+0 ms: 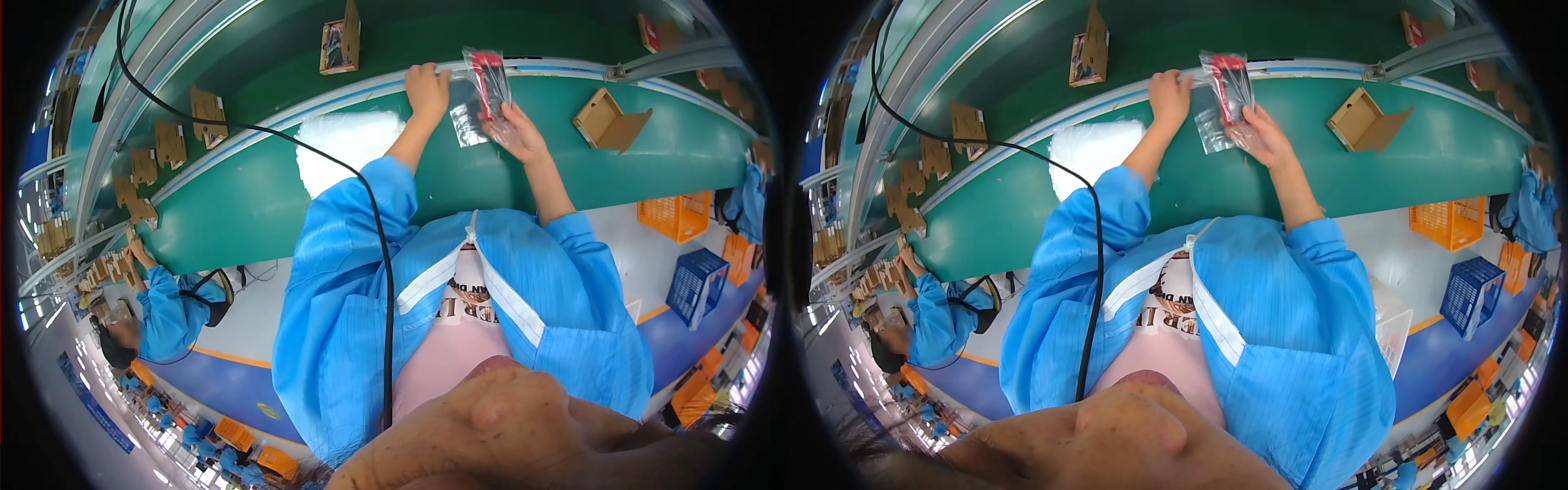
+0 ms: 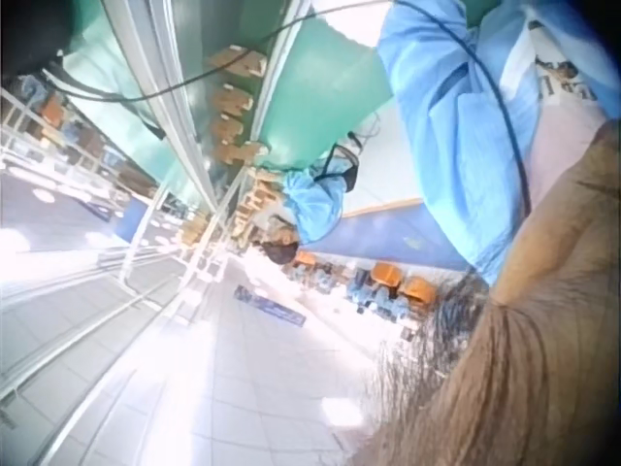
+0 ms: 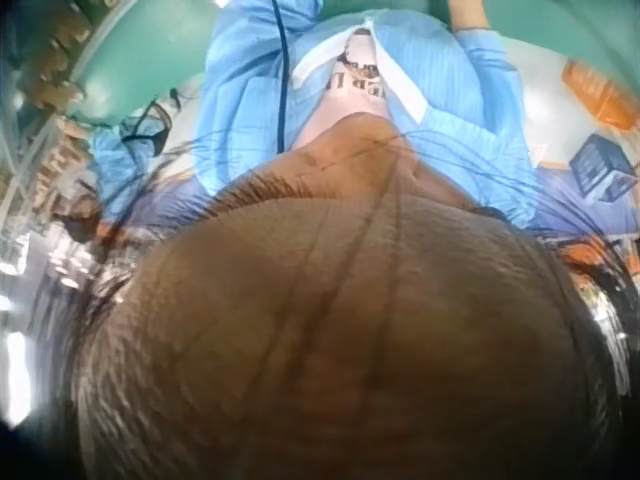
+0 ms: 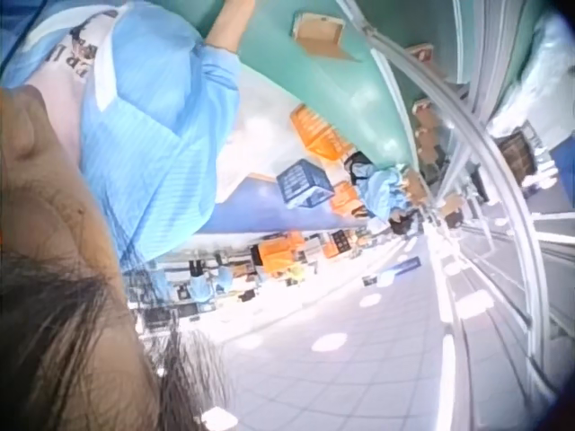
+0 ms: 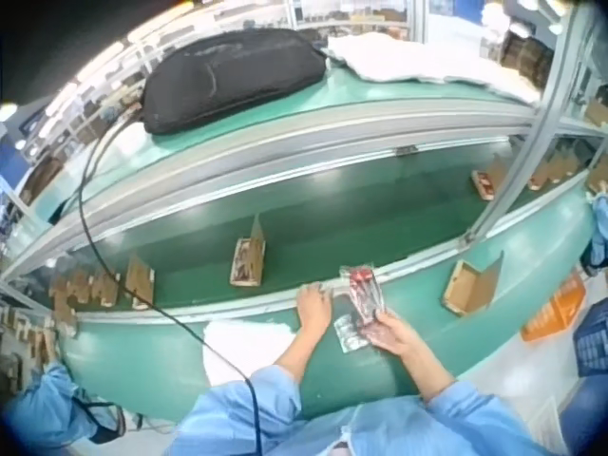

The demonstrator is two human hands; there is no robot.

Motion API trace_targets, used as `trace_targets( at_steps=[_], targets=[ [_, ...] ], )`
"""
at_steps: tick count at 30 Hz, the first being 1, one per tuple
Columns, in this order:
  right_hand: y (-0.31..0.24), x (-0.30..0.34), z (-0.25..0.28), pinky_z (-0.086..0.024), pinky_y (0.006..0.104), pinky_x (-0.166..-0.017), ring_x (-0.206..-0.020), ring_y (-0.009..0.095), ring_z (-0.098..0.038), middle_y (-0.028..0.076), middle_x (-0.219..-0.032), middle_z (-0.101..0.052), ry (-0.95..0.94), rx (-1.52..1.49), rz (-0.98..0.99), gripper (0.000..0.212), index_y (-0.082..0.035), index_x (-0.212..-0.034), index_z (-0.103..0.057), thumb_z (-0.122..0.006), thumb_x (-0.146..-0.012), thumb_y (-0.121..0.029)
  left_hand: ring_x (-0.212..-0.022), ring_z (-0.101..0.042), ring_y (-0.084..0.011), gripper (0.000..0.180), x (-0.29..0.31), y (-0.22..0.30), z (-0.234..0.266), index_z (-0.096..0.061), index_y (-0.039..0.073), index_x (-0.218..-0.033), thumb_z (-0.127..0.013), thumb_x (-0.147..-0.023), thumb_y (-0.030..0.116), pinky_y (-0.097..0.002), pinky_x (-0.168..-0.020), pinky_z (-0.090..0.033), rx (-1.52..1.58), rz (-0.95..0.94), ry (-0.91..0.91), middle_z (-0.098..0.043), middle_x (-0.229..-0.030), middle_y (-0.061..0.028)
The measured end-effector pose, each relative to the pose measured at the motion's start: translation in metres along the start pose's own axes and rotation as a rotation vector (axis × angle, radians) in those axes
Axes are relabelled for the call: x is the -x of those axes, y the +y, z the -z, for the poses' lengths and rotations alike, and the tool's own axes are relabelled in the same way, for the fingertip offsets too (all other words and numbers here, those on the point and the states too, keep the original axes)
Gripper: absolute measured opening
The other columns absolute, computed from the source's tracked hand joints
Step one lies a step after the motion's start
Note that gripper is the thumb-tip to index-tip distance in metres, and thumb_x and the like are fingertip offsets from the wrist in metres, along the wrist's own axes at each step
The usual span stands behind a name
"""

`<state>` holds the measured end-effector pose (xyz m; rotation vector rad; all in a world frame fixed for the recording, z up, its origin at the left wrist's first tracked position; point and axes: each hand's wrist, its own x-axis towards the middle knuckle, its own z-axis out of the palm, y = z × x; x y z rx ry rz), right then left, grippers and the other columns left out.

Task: Packing smartphones and accessories into cardboard boxes on an assembly line.

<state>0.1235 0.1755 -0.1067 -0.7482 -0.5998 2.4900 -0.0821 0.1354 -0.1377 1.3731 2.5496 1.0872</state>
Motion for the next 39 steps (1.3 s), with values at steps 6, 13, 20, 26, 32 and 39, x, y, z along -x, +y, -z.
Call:
trace_targets(
  at_steps=[6,13,20,26,32,39],
  targets=[
    [0.030,0.007,0.030,-0.051,0.0368,-0.087,-0.097,0.022,-0.060,0.010,-0.110,-0.059,0.050,-0.084,0.045,0.033,-0.005,-0.119,-0.047,-0.057,-0.092,-0.021,-0.093,-0.054,-0.0339,0.018,-0.008,0.021,-0.006,-0.061,0.006,-0.089,-0.064,-0.079,0.021,-0.0436,-0.078,-0.046,-0.232,-0.168,-0.332,-0.060,-0.094,-0.0153],
    [0.043,0.036,0.045,-0.046,0.0401,-0.096,-0.108,0.024,-0.057,0.014,-0.118,-0.058,0.016,-0.133,-0.034,0.034,-0.002,-0.123,-0.047,-0.053,-0.094,-0.018,-0.074,-0.059,-0.0370,0.009,0.030,-0.022,0.020,-0.054,0.004,-0.087,-0.057,-0.085,0.013,-0.0464,-0.066,-0.047,0.073,0.078,-0.228,-0.061,-0.077,-0.0179],
    [0.041,0.049,0.015,-0.048,0.0365,-0.093,-0.105,0.021,-0.058,0.011,-0.116,-0.058,-0.029,-0.007,-0.118,0.035,-0.004,-0.125,-0.045,-0.055,-0.094,-0.018,-0.089,-0.057,-0.0386,0.032,0.029,-0.012,0.029,-0.056,0.000,-0.101,-0.066,-0.080,0.022,-0.0447,-0.076,-0.047,0.085,0.023,-0.131,-0.060,-0.092,-0.0194],
    [0.031,0.068,0.022,-0.044,0.0453,-0.097,-0.114,0.024,-0.054,0.012,-0.124,-0.055,-0.036,-0.075,-0.022,0.041,-0.004,-0.131,-0.041,-0.052,-0.095,-0.020,-0.092,-0.056,-0.0346,0.023,0.014,0.001,0.001,-0.059,0.003,-0.092,-0.064,-0.076,0.018,-0.0441,-0.079,-0.047,-0.193,-0.239,-0.279,-0.060,-0.096,-0.0177],
    [0.012,0.093,0.016,-0.051,0.0357,-0.084,-0.103,0.020,-0.060,0.010,-0.115,-0.059,0.095,0.108,0.090,0.038,-0.006,-0.129,-0.042,-0.053,-0.095,-0.020,-0.098,-0.054,-0.0344,0.029,0.010,-0.045,0.047,-0.057,0.002,-0.095,-0.066,-0.077,0.023,-0.0441,-0.081,-0.045,-0.466,-0.112,-0.277,-0.059,-0.101,-0.0186],
    [0.023,0.082,-0.009,-0.052,0.0234,-0.066,-0.085,0.013,-0.063,0.007,-0.104,-0.061,0.168,0.214,0.092,0.040,-0.003,-0.124,-0.044,-0.060,-0.091,-0.020,-0.106,-0.046,-0.0366,0.054,0.056,0.042,0.084,-0.050,-0.005,-0.114,-0.071,-0.078,0.029,-0.0447,-0.089,-0.039,0.038,-0.154,0.081,-0.049,-0.115,-0.0232]
  ],
)
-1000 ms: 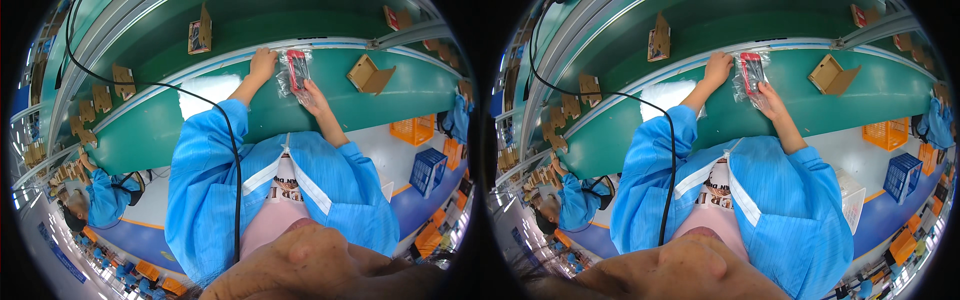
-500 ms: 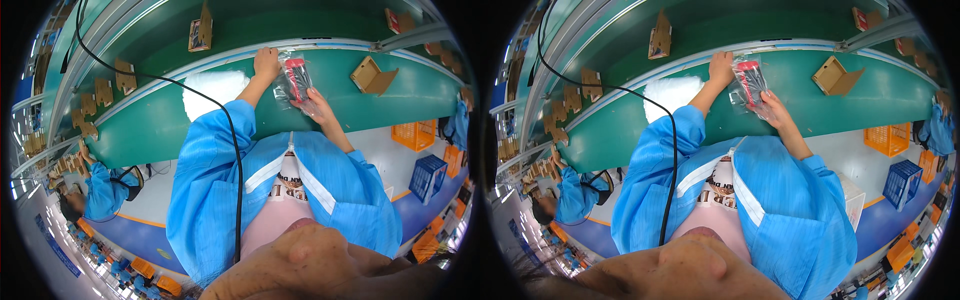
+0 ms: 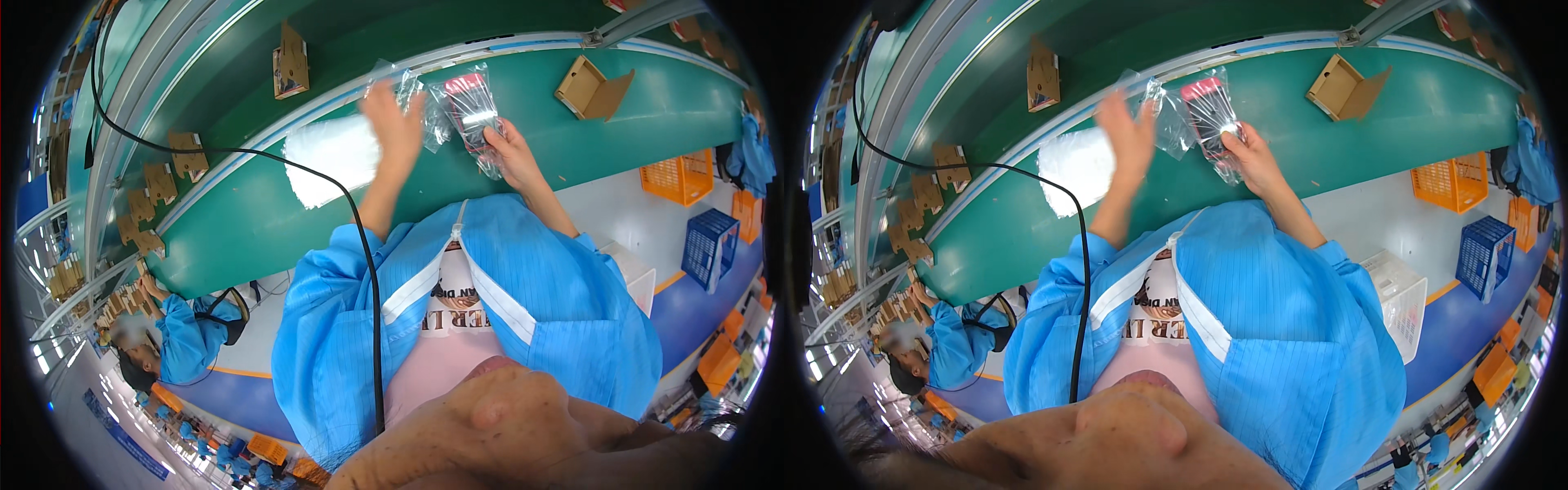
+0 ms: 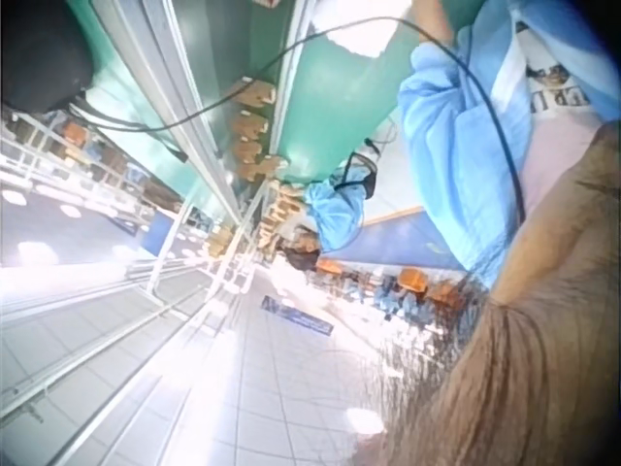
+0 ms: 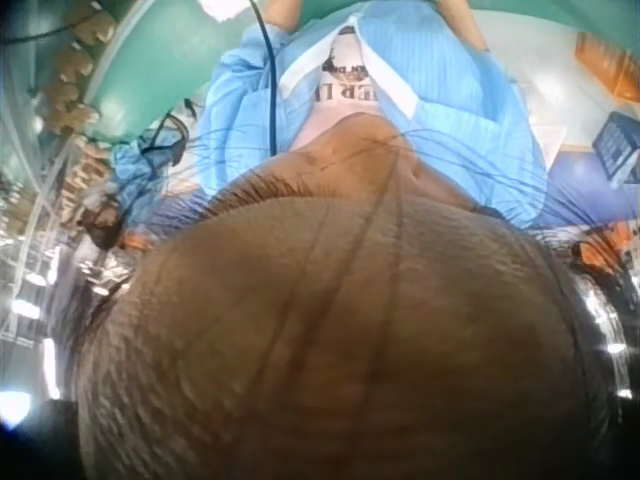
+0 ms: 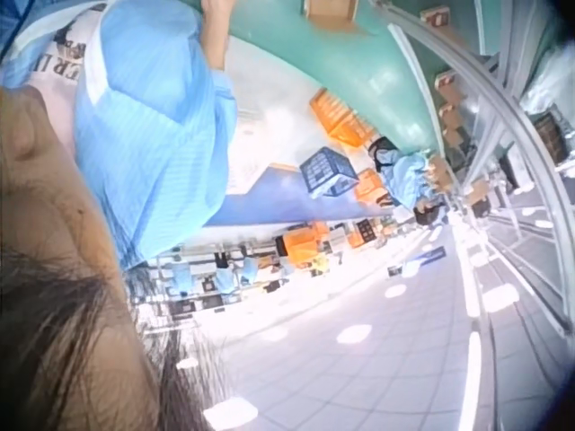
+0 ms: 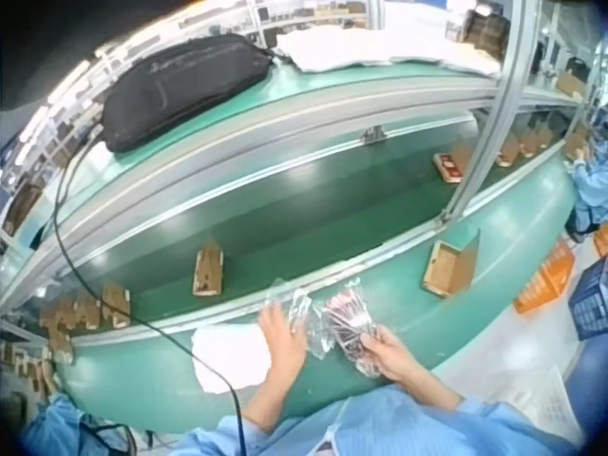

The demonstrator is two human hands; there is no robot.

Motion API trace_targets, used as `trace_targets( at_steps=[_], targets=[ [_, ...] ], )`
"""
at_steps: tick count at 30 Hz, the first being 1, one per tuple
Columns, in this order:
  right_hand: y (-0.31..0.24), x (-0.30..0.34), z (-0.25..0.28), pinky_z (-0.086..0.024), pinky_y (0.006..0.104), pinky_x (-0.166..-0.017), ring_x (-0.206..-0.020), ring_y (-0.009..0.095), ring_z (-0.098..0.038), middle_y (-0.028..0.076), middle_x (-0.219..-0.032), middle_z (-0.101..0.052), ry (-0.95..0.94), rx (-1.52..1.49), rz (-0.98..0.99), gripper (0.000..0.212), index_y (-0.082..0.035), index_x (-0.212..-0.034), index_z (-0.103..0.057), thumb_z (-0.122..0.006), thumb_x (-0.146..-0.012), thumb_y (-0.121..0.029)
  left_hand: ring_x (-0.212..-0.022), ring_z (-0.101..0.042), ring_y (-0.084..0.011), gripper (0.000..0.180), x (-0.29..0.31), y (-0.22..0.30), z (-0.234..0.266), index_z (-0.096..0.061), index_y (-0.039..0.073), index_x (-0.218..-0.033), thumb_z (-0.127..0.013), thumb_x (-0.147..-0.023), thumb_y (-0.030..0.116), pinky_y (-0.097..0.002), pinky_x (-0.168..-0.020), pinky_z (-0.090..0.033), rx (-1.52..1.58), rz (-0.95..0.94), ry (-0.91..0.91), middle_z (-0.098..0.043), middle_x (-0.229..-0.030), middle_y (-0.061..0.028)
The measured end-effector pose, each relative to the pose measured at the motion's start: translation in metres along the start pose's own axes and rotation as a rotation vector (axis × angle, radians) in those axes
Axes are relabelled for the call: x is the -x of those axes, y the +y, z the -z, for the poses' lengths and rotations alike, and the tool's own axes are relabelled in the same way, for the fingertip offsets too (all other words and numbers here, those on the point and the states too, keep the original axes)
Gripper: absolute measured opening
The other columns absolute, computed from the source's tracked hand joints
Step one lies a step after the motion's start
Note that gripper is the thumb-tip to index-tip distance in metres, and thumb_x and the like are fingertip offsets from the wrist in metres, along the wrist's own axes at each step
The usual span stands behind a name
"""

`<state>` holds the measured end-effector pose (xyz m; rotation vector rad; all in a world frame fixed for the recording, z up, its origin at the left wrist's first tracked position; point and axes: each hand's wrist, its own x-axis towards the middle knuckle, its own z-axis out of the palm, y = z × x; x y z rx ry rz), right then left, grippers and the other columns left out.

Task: Packing smartphones and accessories into cardboard boxes on an assembly line.

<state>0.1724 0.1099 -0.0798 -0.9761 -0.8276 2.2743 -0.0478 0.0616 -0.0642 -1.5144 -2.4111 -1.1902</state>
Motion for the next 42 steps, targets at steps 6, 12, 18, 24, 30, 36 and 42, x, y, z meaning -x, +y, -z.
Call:
trace_targets(
  at_steps=[6,12,18,24,30,36,42],
  targets=[
    [-0.017,0.003,-0.008,-0.046,0.0209,-0.058,-0.073,0.010,-0.059,0.007,-0.096,-0.062,-0.063,0.260,0.058,0.043,0.001,-0.122,-0.045,-0.065,-0.086,-0.012,-0.082,-0.062,-0.0159,0.022,0.017,0.043,-0.031,-0.057,0.007,-0.105,-0.062,-0.090,0.022,-0.0292,-0.064,-0.050,1.551,1.091,-0.621,-0.063,-0.096,-0.0042],
    [-0.035,0.024,0.097,-0.047,0.0245,-0.063,-0.074,0.014,-0.060,0.012,-0.091,-0.063,0.544,0.683,0.073,0.037,0.003,-0.112,-0.051,-0.066,-0.082,-0.011,-0.095,-0.061,-0.0194,0.028,0.006,0.001,-0.049,-0.055,0.016,-0.113,-0.063,-0.087,0.013,-0.0348,-0.076,-0.049,1.657,1.330,-0.345,-0.062,-0.107,-0.0039],
    [-0.102,-0.017,0.172,-0.048,0.0378,-0.076,-0.090,0.034,-0.061,0.022,-0.095,-0.063,1.150,1.175,0.630,0.046,0.005,-0.101,-0.057,-0.069,-0.079,-0.034,-0.084,-0.058,-0.0142,0.027,-0.010,0.029,-0.038,-0.057,0.007,-0.112,-0.064,-0.087,0.012,-0.0288,-0.073,-0.048,1.035,0.453,-0.040,-0.061,-0.104,-0.0053],
    [-0.038,-0.046,0.091,-0.047,0.0459,-0.060,-0.070,0.044,-0.059,0.024,-0.073,-0.061,0.777,1.230,0.742,0.021,0.001,-0.086,-0.063,-0.059,-0.086,-0.020,-0.101,-0.051,-0.0327,0.049,-0.016,0.059,-0.053,-0.063,0.008,-0.106,-0.055,-0.061,-0.008,-0.0400,-0.090,-0.042,0.438,-0.224,0.045,-0.059,-0.107,-0.0111],
    [-0.009,-0.024,0.037,-0.049,0.0464,-0.073,-0.085,0.043,-0.059,0.023,-0.096,-0.060,0.574,1.238,0.697,0.024,0.000,-0.108,-0.056,-0.055,-0.088,-0.012,-0.097,-0.057,-0.0328,0.040,0.023,0.063,-0.082,-0.063,0.011,-0.108,-0.065,-0.070,0.001,-0.0388,-0.084,-0.046,0.505,-0.302,-0.153,-0.064,-0.099,-0.0106],
    [-0.018,-0.020,0.028,-0.048,0.0476,-0.071,-0.081,0.042,-0.059,0.023,-0.092,-0.059,0.570,1.352,0.653,0.023,-0.001,-0.109,-0.056,-0.052,-0.090,-0.013,-0.091,-0.052,-0.0343,0.033,0.016,0.072,-0.087,-0.057,0.001,-0.101,-0.071,-0.074,0.016,-0.0424,-0.078,-0.041,0.144,0.019,-0.421,-0.061,-0.076,-0.0118],
    [-0.011,-0.024,0.033,-0.048,0.0485,-0.068,-0.078,0.042,-0.058,0.023,-0.093,-0.058,0.576,1.315,0.657,0.023,0.001,-0.107,-0.055,-0.051,-0.090,-0.014,-0.094,-0.048,-0.0315,0.043,0.015,0.073,-0.096,-0.056,0.004,-0.102,-0.075,-0.068,0.023,-0.0416,-0.076,-0.039,-0.034,-0.252,-0.298,-0.051,-0.106,-0.0122]
  ],
)
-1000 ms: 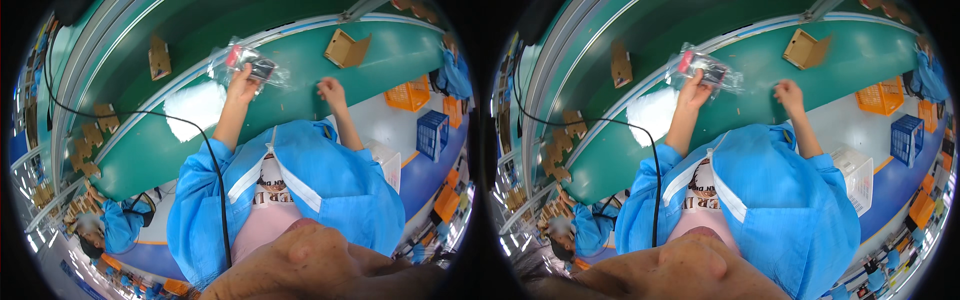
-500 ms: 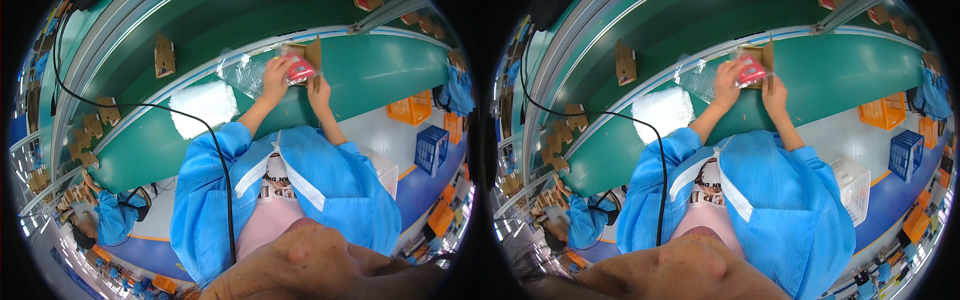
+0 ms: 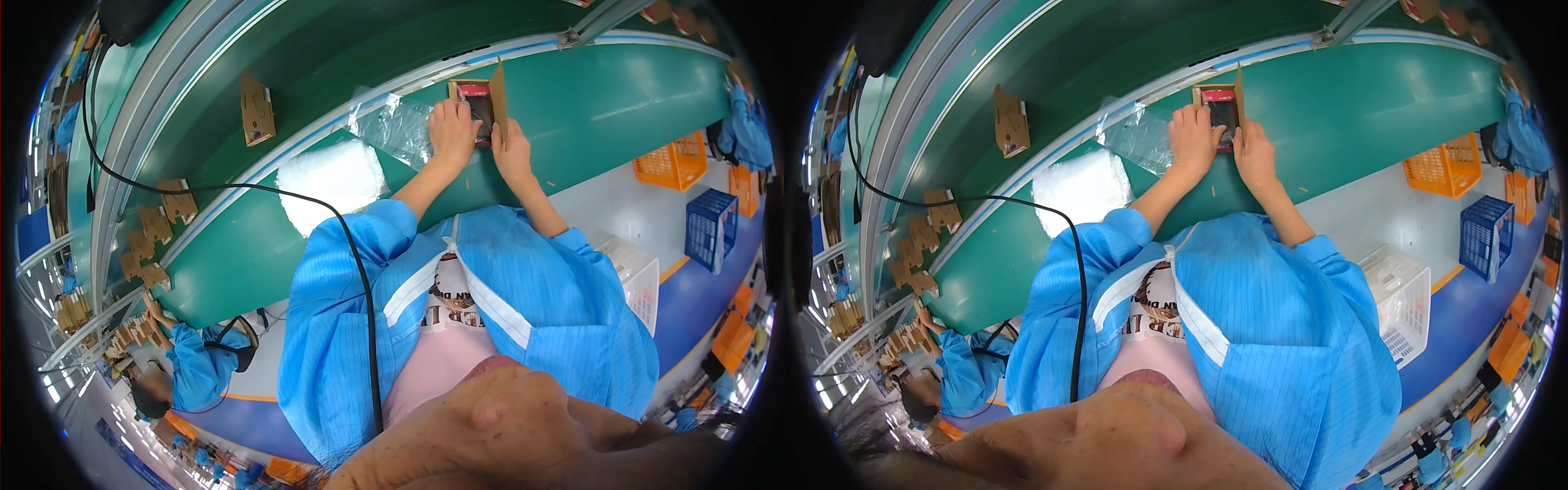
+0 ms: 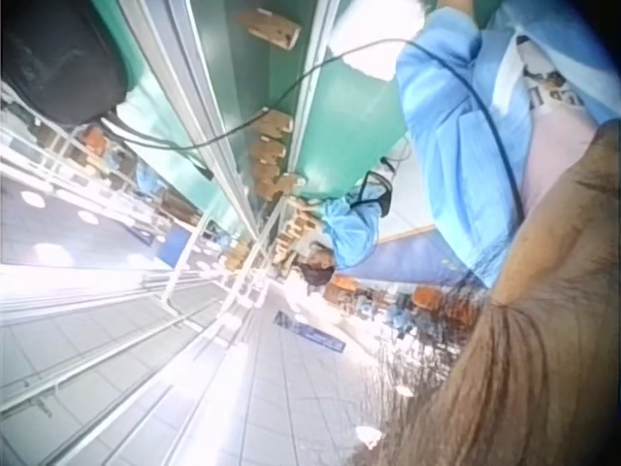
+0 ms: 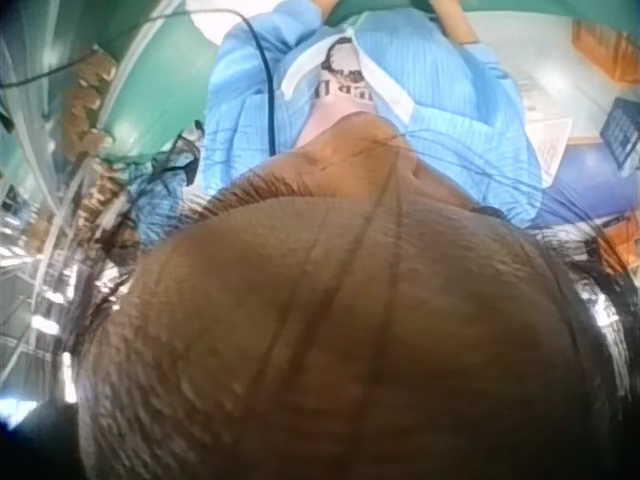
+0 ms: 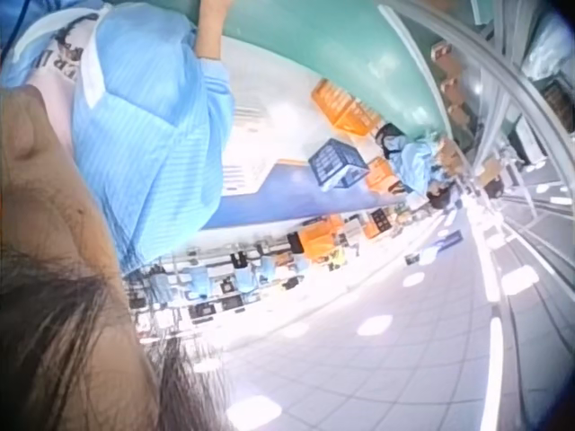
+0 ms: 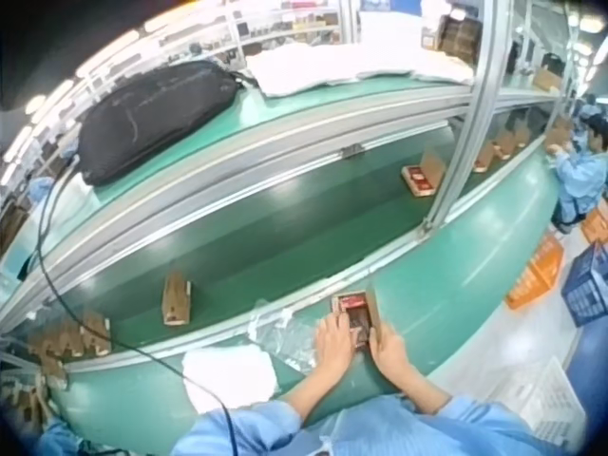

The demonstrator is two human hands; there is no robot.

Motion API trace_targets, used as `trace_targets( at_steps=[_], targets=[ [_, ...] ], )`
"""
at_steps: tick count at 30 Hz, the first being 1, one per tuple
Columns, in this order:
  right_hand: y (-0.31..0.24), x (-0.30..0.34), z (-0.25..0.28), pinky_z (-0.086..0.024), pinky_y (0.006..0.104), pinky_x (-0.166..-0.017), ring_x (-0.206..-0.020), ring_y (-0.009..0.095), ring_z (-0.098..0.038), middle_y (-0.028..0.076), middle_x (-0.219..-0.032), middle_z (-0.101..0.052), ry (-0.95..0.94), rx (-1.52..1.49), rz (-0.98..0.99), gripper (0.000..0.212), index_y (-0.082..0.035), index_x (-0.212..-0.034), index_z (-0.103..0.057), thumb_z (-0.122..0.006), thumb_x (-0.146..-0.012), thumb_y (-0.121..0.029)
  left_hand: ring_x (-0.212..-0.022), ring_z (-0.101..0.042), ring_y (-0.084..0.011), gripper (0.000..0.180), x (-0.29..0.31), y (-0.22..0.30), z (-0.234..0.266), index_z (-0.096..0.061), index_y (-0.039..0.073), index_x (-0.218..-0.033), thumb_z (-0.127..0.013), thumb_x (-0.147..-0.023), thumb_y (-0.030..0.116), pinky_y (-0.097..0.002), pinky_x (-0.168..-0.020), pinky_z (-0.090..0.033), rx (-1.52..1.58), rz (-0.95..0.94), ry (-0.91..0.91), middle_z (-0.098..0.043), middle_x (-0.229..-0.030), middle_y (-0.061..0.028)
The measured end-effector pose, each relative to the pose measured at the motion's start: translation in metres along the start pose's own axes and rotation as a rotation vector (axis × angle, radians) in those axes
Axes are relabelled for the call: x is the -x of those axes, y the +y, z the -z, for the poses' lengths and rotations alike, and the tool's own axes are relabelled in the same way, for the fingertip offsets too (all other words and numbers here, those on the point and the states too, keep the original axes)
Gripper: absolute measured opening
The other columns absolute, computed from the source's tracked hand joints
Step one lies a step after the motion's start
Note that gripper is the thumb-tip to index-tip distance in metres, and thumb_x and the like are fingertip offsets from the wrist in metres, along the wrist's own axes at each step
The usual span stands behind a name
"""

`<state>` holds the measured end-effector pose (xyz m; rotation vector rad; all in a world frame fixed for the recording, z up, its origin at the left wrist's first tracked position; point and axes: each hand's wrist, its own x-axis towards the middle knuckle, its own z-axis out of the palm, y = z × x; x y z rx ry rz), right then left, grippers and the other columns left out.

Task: Packing smartphones and accessories into cardboard boxes on an assembly line.

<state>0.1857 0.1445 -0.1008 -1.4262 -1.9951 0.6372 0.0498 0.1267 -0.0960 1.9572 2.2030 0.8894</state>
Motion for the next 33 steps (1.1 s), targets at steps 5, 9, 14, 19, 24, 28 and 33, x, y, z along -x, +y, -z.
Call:
trace_targets(
  at_steps=[5,9,14,19,24,28,33],
  targets=[
    [-0.002,-0.002,0.000,-0.049,0.0480,-0.068,-0.081,0.043,-0.058,0.023,-0.094,-0.058,-0.012,0.012,0.036,0.024,0.002,-0.108,-0.054,-0.050,-0.091,-0.015,-0.092,-0.048,-0.0304,0.044,0.002,-0.019,-0.020,-0.055,0.004,-0.099,-0.076,-0.065,0.023,-0.0396,-0.072,-0.040,-0.006,-0.161,0.060,-0.051,-0.098,-0.0118],
    [-0.001,-0.003,0.002,-0.049,0.0484,-0.068,-0.080,0.043,-0.058,0.023,-0.094,-0.058,-0.027,0.007,0.004,0.023,0.002,-0.106,-0.053,-0.050,-0.091,-0.014,-0.091,-0.048,-0.0309,0.042,-0.003,-0.015,-0.017,-0.055,0.004,-0.097,-0.076,-0.065,0.020,-0.0413,-0.074,-0.040,0.029,-0.082,0.037,-0.052,-0.098,-0.0133],
    [0.001,-0.004,0.000,-0.049,0.0491,-0.069,-0.080,0.044,-0.058,0.024,-0.094,-0.057,-0.042,-0.005,0.007,0.022,0.003,-0.106,-0.053,-0.050,-0.091,-0.014,-0.091,-0.048,-0.0331,0.025,-0.007,-0.037,-0.004,-0.055,0.002,-0.095,-0.066,-0.076,0.014,-0.0437,-0.078,-0.039,0.210,-0.107,0.164,-0.053,-0.096,-0.0154],
    [0.002,-0.002,0.000,-0.048,0.0489,-0.069,-0.079,0.044,-0.058,0.024,-0.093,-0.057,-0.073,-0.103,-0.089,0.022,0.003,-0.106,-0.053,-0.050,-0.091,-0.013,-0.083,-0.052,-0.0352,0.015,0.008,-0.045,0.001,-0.057,0.001,-0.085,-0.058,-0.084,0.015,-0.0450,-0.075,-0.041,0.336,0.114,-0.002,-0.057,-0.085,-0.0163],
    [-0.006,0.003,0.001,-0.048,0.0479,-0.068,-0.079,0.042,-0.058,0.023,-0.090,-0.057,0.000,-0.063,0.050,0.022,0.002,-0.106,-0.055,-0.050,-0.091,-0.012,-0.078,-0.054,-0.0347,0.021,-0.001,-0.031,-0.004,-0.059,0.002,-0.080,-0.064,-0.081,0.022,-0.0459,-0.072,-0.043,0.358,0.253,-0.153,-0.058,-0.080,-0.0171],
    [-0.006,0.004,-0.007,-0.048,0.0476,-0.067,-0.080,0.043,-0.058,0.024,-0.093,-0.056,-0.032,0.041,0.070,0.021,0.001,-0.106,-0.053,-0.051,-0.090,-0.012,-0.079,-0.055,-0.0356,0.017,-0.006,-0.033,-0.016,-0.061,0.003,-0.081,-0.066,-0.078,0.019,-0.0445,-0.071,-0.044,0.122,0.159,-0.073,-0.058,-0.079,-0.0169],
    [-0.007,0.001,-0.009,-0.048,0.0486,-0.069,-0.082,0.045,-0.057,0.026,-0.098,-0.056,-0.062,0.078,0.032,0.023,0.002,-0.108,-0.051,-0.052,-0.090,-0.012,-0.069,-0.054,-0.0292,0.010,-0.021,-0.031,-0.002,-0.061,0.003,-0.081,-0.062,-0.082,0.013,-0.0402,-0.063,-0.044,0.496,0.277,-0.020,-0.057,-0.073,-0.0141]
  ],
)
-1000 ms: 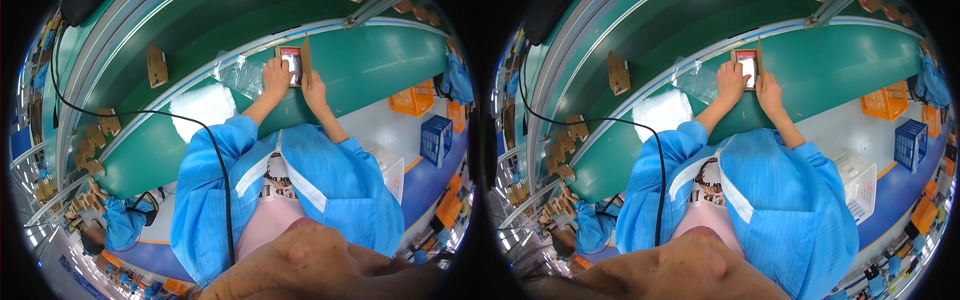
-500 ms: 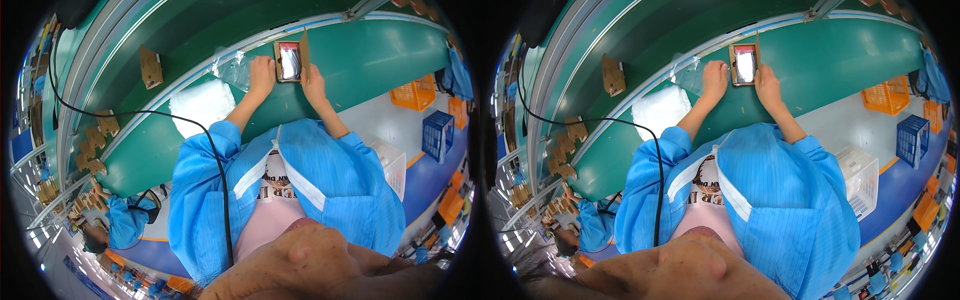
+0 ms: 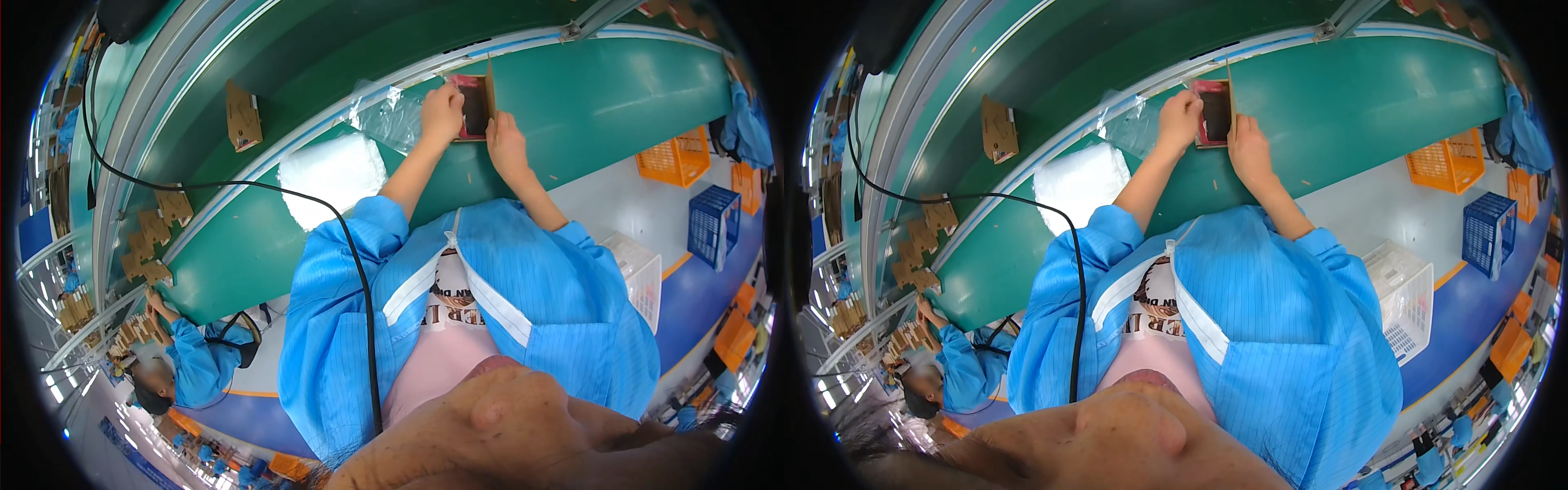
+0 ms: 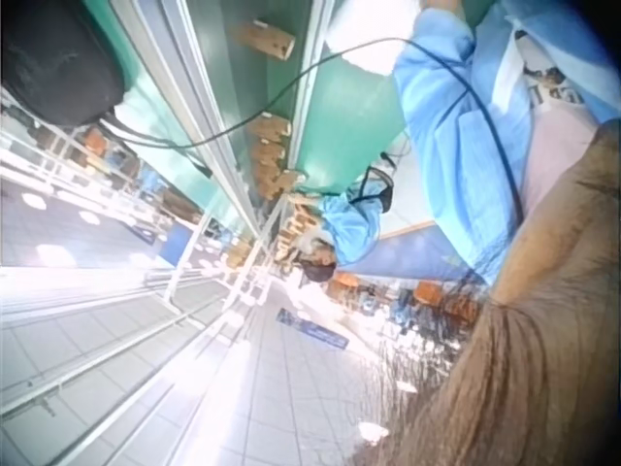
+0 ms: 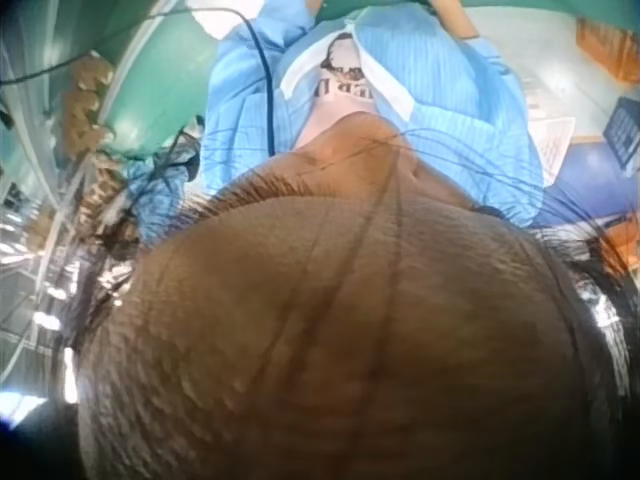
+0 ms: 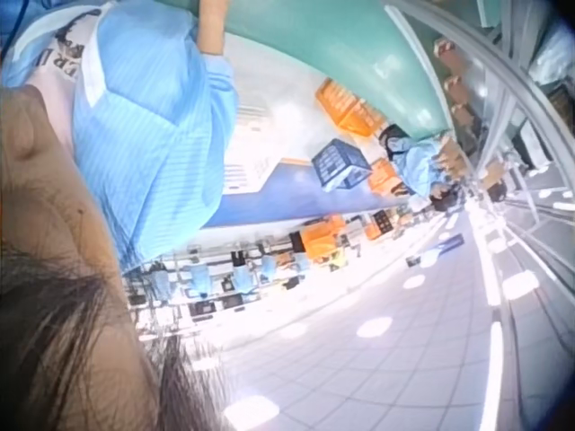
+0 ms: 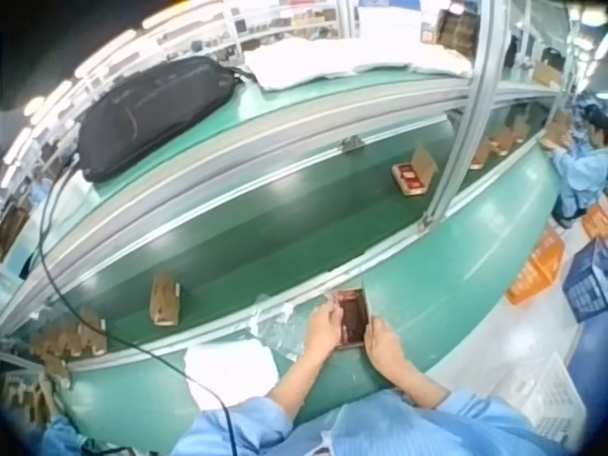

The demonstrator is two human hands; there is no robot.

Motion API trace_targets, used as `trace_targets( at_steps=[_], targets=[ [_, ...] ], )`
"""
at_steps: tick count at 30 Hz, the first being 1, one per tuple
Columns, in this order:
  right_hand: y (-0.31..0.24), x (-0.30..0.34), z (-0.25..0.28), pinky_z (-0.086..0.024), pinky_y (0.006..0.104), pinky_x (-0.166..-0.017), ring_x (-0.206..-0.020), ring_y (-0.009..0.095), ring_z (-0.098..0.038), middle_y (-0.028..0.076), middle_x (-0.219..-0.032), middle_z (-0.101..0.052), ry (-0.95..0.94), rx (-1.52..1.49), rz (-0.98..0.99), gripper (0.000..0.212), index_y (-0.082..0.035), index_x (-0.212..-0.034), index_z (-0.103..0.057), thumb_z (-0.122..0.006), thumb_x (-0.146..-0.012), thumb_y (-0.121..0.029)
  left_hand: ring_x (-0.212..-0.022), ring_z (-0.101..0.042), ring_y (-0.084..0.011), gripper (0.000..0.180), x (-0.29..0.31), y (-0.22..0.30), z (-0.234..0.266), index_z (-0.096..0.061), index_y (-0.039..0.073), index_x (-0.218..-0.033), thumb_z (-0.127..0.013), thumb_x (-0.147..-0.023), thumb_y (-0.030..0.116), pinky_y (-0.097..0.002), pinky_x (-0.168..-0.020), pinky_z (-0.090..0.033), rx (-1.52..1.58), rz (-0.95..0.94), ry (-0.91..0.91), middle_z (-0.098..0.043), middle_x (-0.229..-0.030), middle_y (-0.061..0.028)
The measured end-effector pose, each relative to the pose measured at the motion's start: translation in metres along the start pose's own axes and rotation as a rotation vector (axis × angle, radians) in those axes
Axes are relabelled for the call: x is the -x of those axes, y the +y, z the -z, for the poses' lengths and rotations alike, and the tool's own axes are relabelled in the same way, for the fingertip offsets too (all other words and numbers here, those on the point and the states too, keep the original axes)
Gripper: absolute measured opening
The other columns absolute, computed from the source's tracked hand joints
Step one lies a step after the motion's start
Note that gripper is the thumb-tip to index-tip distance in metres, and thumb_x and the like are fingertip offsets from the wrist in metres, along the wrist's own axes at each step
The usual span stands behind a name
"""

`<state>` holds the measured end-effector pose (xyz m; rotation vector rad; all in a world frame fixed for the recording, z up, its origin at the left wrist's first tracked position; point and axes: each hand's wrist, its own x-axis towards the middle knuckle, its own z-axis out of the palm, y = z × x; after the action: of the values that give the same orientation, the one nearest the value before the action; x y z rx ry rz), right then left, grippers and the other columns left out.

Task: Packing smartphones and accessories into cardboard boxes on an assembly line.

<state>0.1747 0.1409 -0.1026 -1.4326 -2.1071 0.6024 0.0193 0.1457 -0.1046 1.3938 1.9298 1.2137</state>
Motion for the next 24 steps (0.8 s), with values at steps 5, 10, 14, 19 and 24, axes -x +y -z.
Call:
trace_targets(
  at_steps=[5,10,14,19,24],
  targets=[
    [0.006,0.002,0.001,-0.049,0.0479,-0.070,-0.082,0.044,-0.058,0.024,-0.098,-0.058,0.041,-0.051,0.012,0.030,0.003,-0.109,-0.049,-0.053,-0.090,-0.021,-0.065,-0.050,-0.0109,0.009,-0.006,-0.010,0.034,-0.053,0.005,-0.087,-0.052,-0.092,0.011,-0.0276,-0.058,-0.043,0.806,0.526,-0.080,-0.054,-0.074,-0.0011],
    [-0.005,0.022,0.044,-0.051,0.0397,-0.073,-0.083,0.036,-0.062,0.021,-0.095,-0.062,-0.429,-0.021,-0.324,0.061,0.005,-0.117,-0.047,-0.068,-0.081,-0.039,-0.072,-0.049,-0.0102,0.006,0.011,0.005,0.071,-0.050,0.007,-0.090,-0.051,-0.094,0.012,-0.0276,-0.062,-0.045,1.265,0.485,0.039,-0.053,-0.081,-0.0006],
    [-0.070,0.025,0.059,-0.053,0.0253,-0.058,-0.077,0.017,-0.063,0.011,-0.100,-0.063,-0.309,-0.413,-0.238,0.063,0.004,-0.126,-0.038,-0.071,-0.082,-0.026,-0.080,-0.054,-0.0123,0.006,0.024,0.026,0.081,-0.049,0.008,-0.091,-0.049,-0.095,0.012,-0.0296,-0.071,-0.048,1.375,0.444,0.062,-0.057,-0.087,-0.0032],
    [-0.089,0.003,0.058,-0.051,0.0247,-0.056,-0.069,0.014,-0.062,0.009,-0.092,-0.062,-0.577,-1.181,-0.441,0.052,0.000,-0.126,-0.039,-0.067,-0.086,-0.018,-0.090,-0.060,-0.0185,0.013,0.039,0.037,0.073,-0.051,0.006,-0.096,-0.048,-0.097,0.019,-0.0354,-0.082,-0.049,1.590,0.449,0.057,-0.061,-0.098,-0.0074],
    [-0.075,0.009,0.056,-0.049,0.0237,-0.057,-0.066,0.011,-0.059,0.005,-0.077,-0.061,-0.704,-0.807,-0.303,0.023,-0.001,-0.106,-0.053,-0.059,-0.092,-0.018,-0.100,-0.059,-0.0232,0.035,0.049,0.032,0.071,-0.050,0.001,-0.115,-0.051,-0.095,0.030,-0.0409,-0.090,-0.047,1.642,0.596,-0.152,-0.061,-0.108,-0.0114]
  ],
)
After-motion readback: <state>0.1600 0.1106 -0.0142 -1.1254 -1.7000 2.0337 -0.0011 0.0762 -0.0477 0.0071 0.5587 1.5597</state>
